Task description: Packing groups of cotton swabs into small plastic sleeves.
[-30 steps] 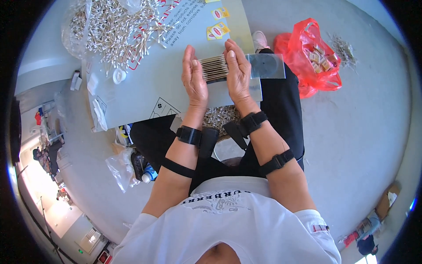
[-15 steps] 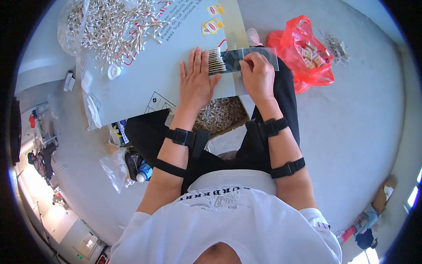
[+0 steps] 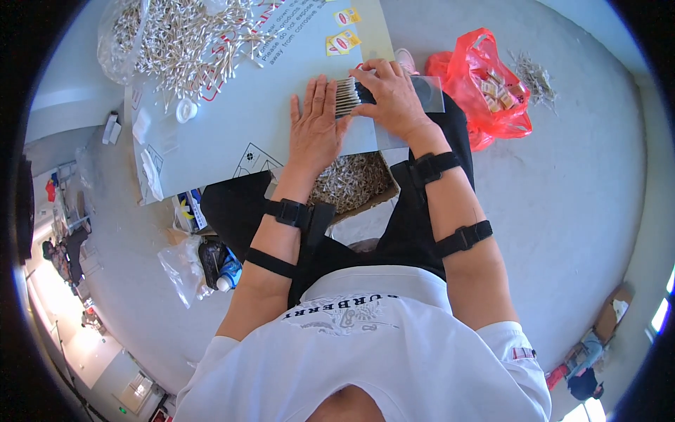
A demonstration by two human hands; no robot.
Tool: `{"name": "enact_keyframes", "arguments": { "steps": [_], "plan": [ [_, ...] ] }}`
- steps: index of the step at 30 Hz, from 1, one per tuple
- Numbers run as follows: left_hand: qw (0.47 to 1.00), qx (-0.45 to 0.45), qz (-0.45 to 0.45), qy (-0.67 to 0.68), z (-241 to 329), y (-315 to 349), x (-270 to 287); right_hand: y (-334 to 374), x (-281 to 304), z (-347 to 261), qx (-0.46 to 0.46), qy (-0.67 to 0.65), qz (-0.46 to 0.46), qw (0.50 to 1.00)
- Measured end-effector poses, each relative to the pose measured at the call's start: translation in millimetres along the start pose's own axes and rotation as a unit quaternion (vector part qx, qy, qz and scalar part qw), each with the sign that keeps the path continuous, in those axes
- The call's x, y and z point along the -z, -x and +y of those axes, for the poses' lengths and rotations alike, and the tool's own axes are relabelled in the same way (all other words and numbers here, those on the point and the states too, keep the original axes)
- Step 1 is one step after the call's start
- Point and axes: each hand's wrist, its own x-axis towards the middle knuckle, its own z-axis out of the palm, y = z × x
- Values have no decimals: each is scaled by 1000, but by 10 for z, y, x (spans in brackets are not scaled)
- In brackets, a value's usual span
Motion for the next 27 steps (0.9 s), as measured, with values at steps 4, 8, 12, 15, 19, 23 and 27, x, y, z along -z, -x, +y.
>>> {"name": "enact_keyframes", "arguments": {
  "steps": [4, 8, 12, 15, 19, 23, 27],
  "plan": [
    [1000, -1, 2, 10, 1, -8, 4, -23, 44, 107, 13, -8, -19, 1000],
    [1000, 5, -6, 8, -7, -11, -2, -23, 31, 142, 31, -1, -27, 999],
    [1000, 7, -16, 14, -7, -19, 11, -13, -16, 137, 36, 15, -12, 999],
    [1000, 6, -23, 6, -9, -12, 26, 2, -26, 119, 22, 11, -11, 1000],
    [999, 4, -33, 4, 23, -15, 42, 27, -40, 114, 12, 22, -7, 1000],
    [999, 16, -42, 15, 59, 2, 52, 55, -27, 83, 23, 19, 31, 999],
    [999, 18, -33, 22, 66, -4, 44, 152, 68, 137, -189, -118, 116, 968]
  ]
}}
